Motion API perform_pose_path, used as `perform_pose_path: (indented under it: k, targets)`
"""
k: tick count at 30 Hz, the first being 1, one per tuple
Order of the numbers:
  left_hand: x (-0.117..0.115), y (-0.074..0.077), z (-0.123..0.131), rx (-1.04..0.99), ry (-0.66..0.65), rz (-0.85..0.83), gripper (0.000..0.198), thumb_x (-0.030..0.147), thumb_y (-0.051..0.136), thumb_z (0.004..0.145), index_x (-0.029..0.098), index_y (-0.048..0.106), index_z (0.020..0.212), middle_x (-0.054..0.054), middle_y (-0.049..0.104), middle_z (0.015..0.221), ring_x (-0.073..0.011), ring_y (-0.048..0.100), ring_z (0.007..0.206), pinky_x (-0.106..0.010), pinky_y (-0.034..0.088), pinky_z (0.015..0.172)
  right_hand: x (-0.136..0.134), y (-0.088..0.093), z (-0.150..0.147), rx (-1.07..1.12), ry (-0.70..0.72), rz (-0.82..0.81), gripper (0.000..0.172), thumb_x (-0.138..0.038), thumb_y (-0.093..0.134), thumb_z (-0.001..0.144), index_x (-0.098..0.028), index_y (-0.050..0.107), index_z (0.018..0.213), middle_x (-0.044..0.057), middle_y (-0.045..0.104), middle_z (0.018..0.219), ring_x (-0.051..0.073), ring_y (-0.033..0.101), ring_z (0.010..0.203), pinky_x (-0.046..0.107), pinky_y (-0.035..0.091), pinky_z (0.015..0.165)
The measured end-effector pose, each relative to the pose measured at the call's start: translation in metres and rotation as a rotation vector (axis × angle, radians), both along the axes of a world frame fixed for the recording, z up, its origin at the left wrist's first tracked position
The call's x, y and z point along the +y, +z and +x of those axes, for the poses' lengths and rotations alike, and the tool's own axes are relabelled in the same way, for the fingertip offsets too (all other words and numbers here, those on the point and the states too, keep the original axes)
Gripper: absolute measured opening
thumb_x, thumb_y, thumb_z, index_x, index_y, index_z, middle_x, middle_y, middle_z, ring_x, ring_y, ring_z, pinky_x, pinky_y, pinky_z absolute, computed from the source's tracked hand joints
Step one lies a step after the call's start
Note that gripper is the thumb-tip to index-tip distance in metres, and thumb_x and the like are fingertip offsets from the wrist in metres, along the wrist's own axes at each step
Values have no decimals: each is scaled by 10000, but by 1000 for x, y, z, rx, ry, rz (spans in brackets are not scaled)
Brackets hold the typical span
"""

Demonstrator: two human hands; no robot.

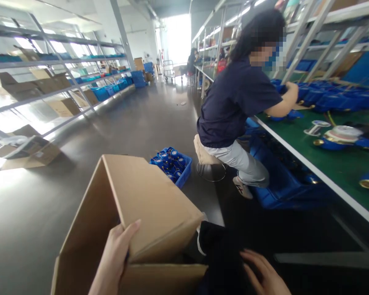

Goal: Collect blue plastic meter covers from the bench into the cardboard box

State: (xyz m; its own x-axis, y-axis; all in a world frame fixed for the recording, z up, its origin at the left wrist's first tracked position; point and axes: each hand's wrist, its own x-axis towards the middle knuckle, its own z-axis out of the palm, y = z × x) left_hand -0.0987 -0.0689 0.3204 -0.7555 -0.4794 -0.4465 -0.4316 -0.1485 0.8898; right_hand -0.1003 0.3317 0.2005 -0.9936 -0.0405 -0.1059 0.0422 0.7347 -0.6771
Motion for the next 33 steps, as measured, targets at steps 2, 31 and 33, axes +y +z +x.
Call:
perform_pose_path:
  k: [2,31,33]
  targets:
    - [15,2,-10,35,-95,-41,519,469,699,667,71,693,1000,-122,753,958,-332,685,975,-360,572,801,-54,58,-27,141,105,-61,377,-484,462,876,-256,681,1082,102,597,1275,258,576,1185,438,455,1072]
    - [103,-112,16,1,-650,-699,217,96,533,759,147,742,785,-137,755,829,-295,719,808,-315,514,712,-265,124,-76,-26,465,672,708,-255,553,920,-32,218,1502,364,298,1469,420,339,1379,530,405,1058]
    - [98,-119,13,112,-718,-641,250,121,563,777,189,732,948,-98,758,929,-249,714,867,-289,534,768,-266,106,-91,12,403,735,522,-61,353,933,-46,336,1455,341,500,1328,373,570,1197,469,529,887]
